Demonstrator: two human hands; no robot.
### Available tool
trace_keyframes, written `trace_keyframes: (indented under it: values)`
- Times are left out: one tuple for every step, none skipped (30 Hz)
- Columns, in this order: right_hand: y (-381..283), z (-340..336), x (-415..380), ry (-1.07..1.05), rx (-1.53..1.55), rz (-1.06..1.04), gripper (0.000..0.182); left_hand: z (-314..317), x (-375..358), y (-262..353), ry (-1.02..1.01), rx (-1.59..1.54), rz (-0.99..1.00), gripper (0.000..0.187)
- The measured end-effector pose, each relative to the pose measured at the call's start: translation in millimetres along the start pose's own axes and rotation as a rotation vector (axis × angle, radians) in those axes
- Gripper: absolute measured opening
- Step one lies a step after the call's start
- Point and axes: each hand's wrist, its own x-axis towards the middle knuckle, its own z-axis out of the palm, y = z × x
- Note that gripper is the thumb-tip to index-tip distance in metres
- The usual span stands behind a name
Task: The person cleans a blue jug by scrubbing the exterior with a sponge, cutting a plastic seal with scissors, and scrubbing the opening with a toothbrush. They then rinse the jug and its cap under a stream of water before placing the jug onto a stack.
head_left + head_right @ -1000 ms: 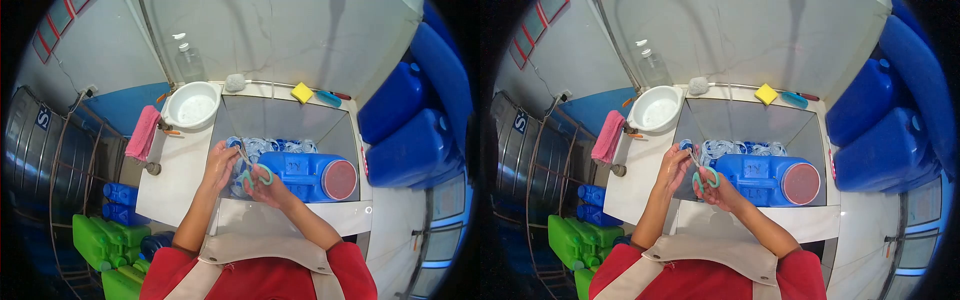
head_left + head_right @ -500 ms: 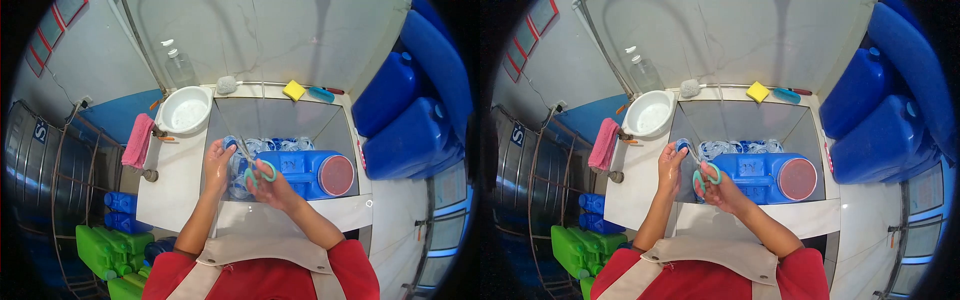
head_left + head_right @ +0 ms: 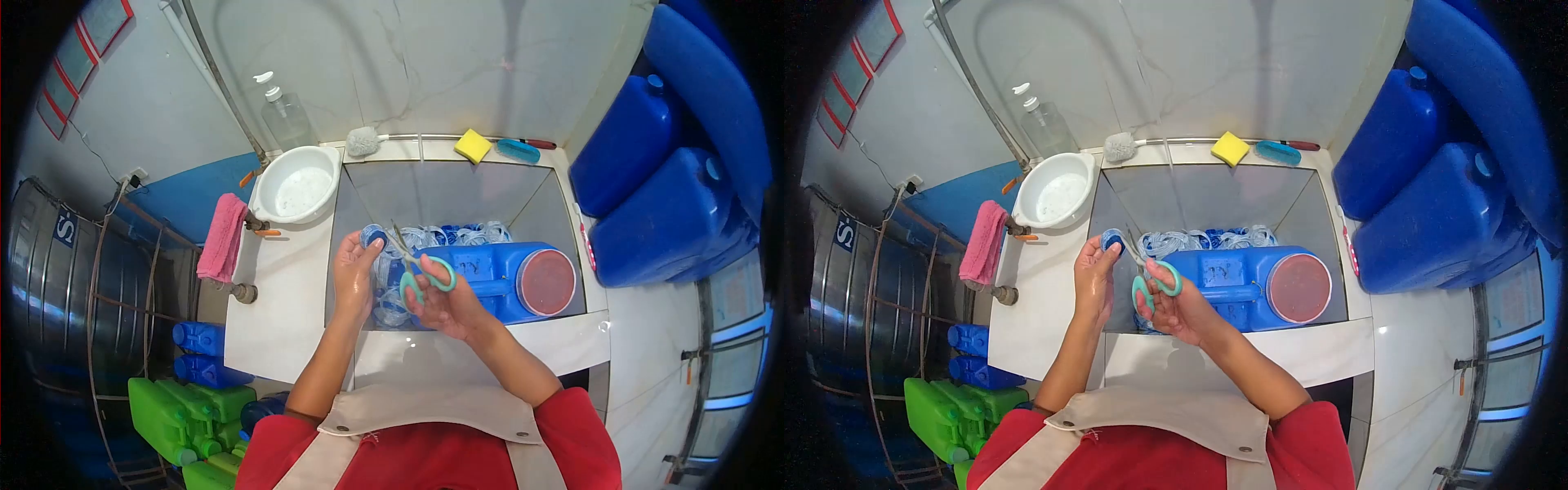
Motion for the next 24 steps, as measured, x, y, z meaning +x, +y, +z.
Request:
trace_keyframes:
  values:
    - [2,-3,2,0.000,-0.001,-0.001,0.057,2,0,1,0.008,-0.035,0.005,0.018]
    - [4,-6,5,-0.024,0.023,-0.006,0.057,2,1,0,0.006,-0.034,0.006,0.018]
    - [4,-7,6,-0.048,0.047,-0.013,0.056,1,1,-2,0.002,-0.041,0.006,0.018]
    - [5,-7,5,-0.048,0.047,-0.015,0.056,1,1,-4,0.000,-0.048,0.005,0.018]
    - [4,-4,2,-0.049,0.041,0.007,0.056,1,1,-4,-0.003,-0.046,0.004,0.018]
    - [4,-1,1,-0.051,0.035,0.028,0.056,1,2,-4,-0.008,-0.059,0.003,0.020]
    - [5,0,2,-0.050,0.035,0.025,0.056,1,1,-4,-0.013,-0.074,0.002,0.022]
    - [6,1,2,-0.043,0.045,0.008,0.055,2,1,-3,-0.017,-0.074,0.003,0.022]
    - [7,2,2,-0.035,0.055,-0.008,0.054,4,-1,-2,0.003,-0.072,0.015,0.021]
    - [8,-1,7,-0.034,0.055,-0.012,0.054,6,-2,1,0.022,-0.069,0.028,0.020]
    - [11,-8,16,0.049,0.081,-0.065,0.053,10,-8,0,0.019,-0.067,0.027,0.020]
    - [14,-11,20,0.132,0.109,-0.116,0.052,15,-18,-2,-0.043,0.008,0.055,0.021]
    - [13,-13,19,0.132,0.114,-0.117,0.052,18,-24,-1,-0.105,0.084,0.082,0.022]
    - [10,-17,16,0.147,0.086,-0.202,0.051,20,-24,3,-0.103,0.065,0.098,0.023]
    - [2,-18,13,0.157,0.045,-0.288,0.051,16,-16,5,-0.101,0.056,0.106,0.023]
    - [1,-14,6,0.135,0.095,-0.249,0.051,4,-6,7,-0.047,0.042,0.114,0.022]
    - [1,-7,-1,0.133,0.098,-0.249,0.051,-4,0,8,0.004,0.035,0.116,0.022]
    - [1,-2,-7,0.024,0.094,-0.136,0.052,-7,2,6,0.005,0.015,0.088,0.022]
    - [0,0,-10,-0.084,0.090,-0.023,0.054,-7,2,3,0.004,0.016,0.086,0.022]
    - [2,-1,-9,-0.083,0.094,-0.022,0.054,-3,0,2,-0.003,-0.023,0.062,0.022]
    - [4,-1,-5,-0.084,0.109,-0.009,0.055,0,-1,2,-0.010,-0.062,0.040,0.022]
    - [5,-2,-2,-0.087,0.121,0.003,0.056,0,-2,1,-0.011,-0.060,0.041,0.022]
    - [6,-4,1,-0.089,0.119,0.000,0.056,1,-1,1,-0.016,-0.084,0.041,0.024]
    - [8,-6,2,-0.135,0.143,-0.013,0.057,2,-1,0,-0.018,-0.109,0.039,0.025]
